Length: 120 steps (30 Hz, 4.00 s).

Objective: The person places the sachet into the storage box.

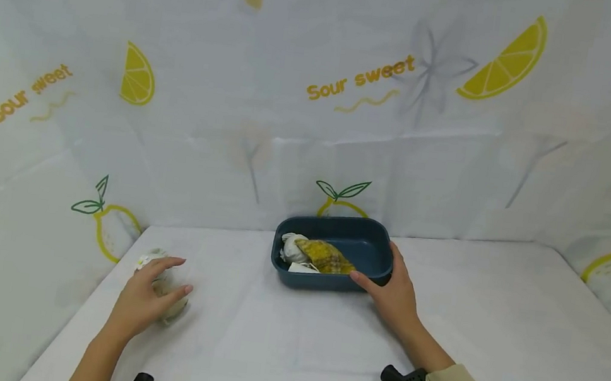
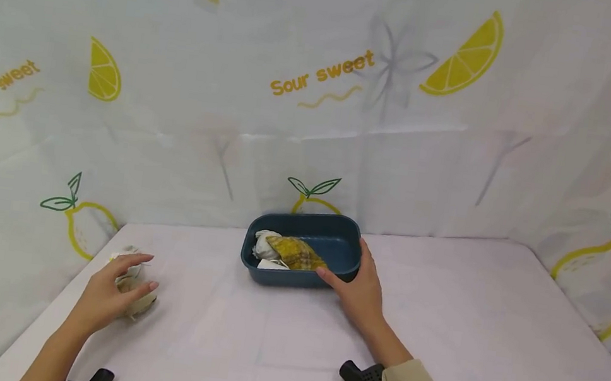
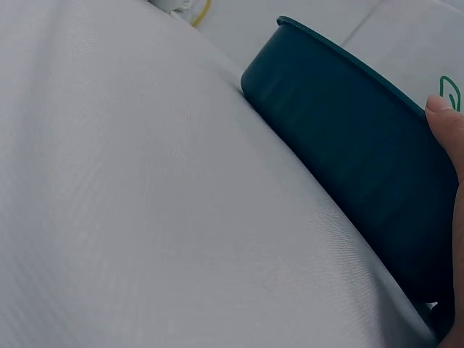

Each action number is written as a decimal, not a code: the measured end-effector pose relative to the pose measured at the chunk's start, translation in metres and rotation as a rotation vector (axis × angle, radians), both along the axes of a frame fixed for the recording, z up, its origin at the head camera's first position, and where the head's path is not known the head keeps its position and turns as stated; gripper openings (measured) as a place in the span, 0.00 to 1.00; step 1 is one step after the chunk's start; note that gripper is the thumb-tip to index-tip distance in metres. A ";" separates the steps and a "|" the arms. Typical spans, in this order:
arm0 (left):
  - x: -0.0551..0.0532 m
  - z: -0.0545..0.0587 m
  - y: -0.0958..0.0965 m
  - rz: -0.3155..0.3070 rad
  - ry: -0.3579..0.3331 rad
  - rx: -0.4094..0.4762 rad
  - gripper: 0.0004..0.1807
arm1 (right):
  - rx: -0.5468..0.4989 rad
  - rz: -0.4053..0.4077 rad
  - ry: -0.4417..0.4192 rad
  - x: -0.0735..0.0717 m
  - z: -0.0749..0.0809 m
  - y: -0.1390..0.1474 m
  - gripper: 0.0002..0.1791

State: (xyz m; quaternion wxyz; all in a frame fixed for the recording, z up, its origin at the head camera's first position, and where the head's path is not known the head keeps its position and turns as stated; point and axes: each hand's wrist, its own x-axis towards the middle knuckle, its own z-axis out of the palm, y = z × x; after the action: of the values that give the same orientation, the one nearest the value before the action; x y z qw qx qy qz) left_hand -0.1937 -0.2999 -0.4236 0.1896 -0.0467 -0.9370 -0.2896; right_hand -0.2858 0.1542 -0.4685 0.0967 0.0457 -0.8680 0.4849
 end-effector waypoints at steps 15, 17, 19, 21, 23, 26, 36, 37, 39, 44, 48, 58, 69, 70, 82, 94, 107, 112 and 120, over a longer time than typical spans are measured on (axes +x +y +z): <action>-0.005 -0.027 -0.012 0.024 -0.049 -0.117 0.30 | 0.001 0.000 -0.007 0.000 0.000 0.002 0.60; -0.005 -0.030 -0.013 0.028 -0.052 -0.117 0.28 | -0.002 0.004 -0.011 0.000 0.000 0.002 0.61; -0.005 -0.032 -0.013 0.037 -0.048 -0.117 0.27 | -0.001 0.006 -0.012 0.000 0.000 0.001 0.61; -0.005 -0.034 -0.011 0.052 -0.043 -0.116 0.25 | 0.005 0.005 -0.010 -0.001 0.000 0.001 0.61; -0.006 -0.034 -0.007 0.070 -0.047 -0.122 0.24 | 0.002 0.003 -0.009 -0.001 0.000 0.001 0.61; -0.007 -0.034 0.001 0.107 -0.056 -0.114 0.24 | 0.003 0.005 -0.011 -0.001 0.000 0.001 0.60; -0.007 -0.041 0.017 0.091 0.082 -0.031 0.22 | 0.006 0.003 -0.012 0.000 0.001 0.000 0.60; -0.007 -0.042 0.017 0.088 0.062 -0.038 0.23 | 0.006 0.004 -0.012 0.000 0.001 0.000 0.60; -0.006 -0.042 0.016 0.080 0.016 -0.054 0.27 | 0.004 0.004 -0.014 0.000 0.001 0.000 0.60; -0.003 -0.038 0.015 0.107 -0.051 -0.147 0.36 | 0.000 0.004 -0.019 0.001 0.000 0.000 0.60; -0.002 -0.033 0.014 0.200 -0.124 -0.171 0.44 | -0.006 0.006 -0.020 0.001 0.000 0.000 0.60; -0.002 -0.033 0.013 0.324 -0.219 -0.131 0.57 | 0.001 0.008 -0.012 0.001 0.000 0.000 0.60; 0.000 -0.036 0.019 0.343 -0.171 -0.061 0.53 | -0.008 0.014 0.001 0.000 -0.001 -0.002 0.60; 0.000 -0.036 0.020 0.348 -0.168 -0.063 0.51 | -0.010 0.015 0.003 0.000 -0.001 -0.002 0.60; 0.001 -0.037 0.022 0.305 -0.118 -0.059 0.30 | -0.006 0.018 0.011 -0.001 -0.001 -0.004 0.58; -0.007 -0.039 0.027 0.294 -0.037 -0.049 0.17 | 0.014 0.002 0.007 -0.003 -0.002 0.002 0.60; -0.008 -0.020 0.034 0.279 0.033 0.085 0.16 | 0.001 0.009 0.012 -0.004 -0.002 0.001 0.59; -0.016 -0.010 0.045 0.218 0.084 0.078 0.16 | 0.002 0.007 0.016 -0.005 -0.002 0.001 0.59; -0.035 0.010 0.078 0.080 0.160 0.081 0.15 | 0.003 0.002 0.002 -0.003 -0.004 0.001 0.60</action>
State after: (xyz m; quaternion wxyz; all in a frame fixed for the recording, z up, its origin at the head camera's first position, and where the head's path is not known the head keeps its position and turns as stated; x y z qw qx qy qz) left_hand -0.2289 -0.2218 -0.4140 0.2768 -0.0247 -0.9075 -0.3149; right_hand -0.2893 0.1556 -0.4723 0.0970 0.0472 -0.8686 0.4837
